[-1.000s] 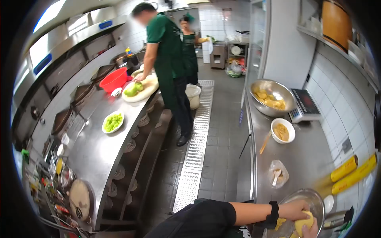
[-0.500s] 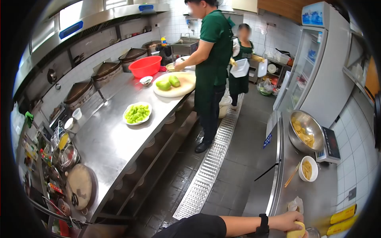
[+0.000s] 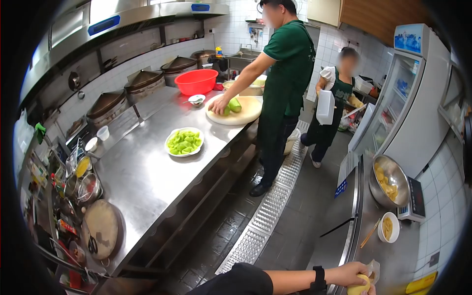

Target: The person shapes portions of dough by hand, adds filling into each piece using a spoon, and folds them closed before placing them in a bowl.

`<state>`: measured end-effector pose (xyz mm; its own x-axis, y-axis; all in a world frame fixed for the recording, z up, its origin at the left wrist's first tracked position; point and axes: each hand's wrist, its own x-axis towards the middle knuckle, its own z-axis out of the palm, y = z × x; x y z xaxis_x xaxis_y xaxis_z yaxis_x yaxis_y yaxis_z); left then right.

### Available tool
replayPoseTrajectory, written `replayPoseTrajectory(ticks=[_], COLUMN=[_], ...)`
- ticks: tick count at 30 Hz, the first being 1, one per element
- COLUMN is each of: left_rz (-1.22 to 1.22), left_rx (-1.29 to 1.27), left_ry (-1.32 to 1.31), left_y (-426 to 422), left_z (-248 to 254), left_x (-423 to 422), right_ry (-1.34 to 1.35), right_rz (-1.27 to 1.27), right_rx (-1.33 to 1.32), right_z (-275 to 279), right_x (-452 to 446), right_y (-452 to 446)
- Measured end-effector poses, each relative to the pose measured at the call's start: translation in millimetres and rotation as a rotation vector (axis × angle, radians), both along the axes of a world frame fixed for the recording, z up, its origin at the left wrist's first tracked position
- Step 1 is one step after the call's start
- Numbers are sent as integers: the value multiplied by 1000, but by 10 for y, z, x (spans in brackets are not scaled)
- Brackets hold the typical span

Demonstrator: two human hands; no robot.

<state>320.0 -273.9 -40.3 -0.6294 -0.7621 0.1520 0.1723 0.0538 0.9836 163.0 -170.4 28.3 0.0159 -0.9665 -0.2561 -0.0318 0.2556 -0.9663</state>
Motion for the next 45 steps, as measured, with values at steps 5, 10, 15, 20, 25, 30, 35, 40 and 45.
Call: replayPoseTrajectory(ticks=[5,10,15,20,25,30,35,40,45], left_rz=[20,39,31,21,98,-36,-53,-28,1], left_rx=[12,-72,-135,-220,-232,-126,-158,-162,-210], left_ry=[35,51,85,-77,-36,19,-59,-16,17], left_y=[84,123,135,130,181,156,177,222,217], left_z=[22,-2,41,4,48,84,130,112,4], left_x=[-74,-249,-418,-568,-681,-769,-788,-857,-929], right_ry=[19,53,125,116,99,62,138,251,164], right_rz=[6,-31,-85,-100,-118,-109,-191,-182,-199], right_rx=[-23,-30,-37,-45,-22,-25,134,-75,-34], right_z=[13,23,136,245,213,37,106,-26,-23], right_x=[-59,-177,-224,-262,-398,-628,-679,-729,-725], right_y=[62,133,196,261,275,265,326,366,388])
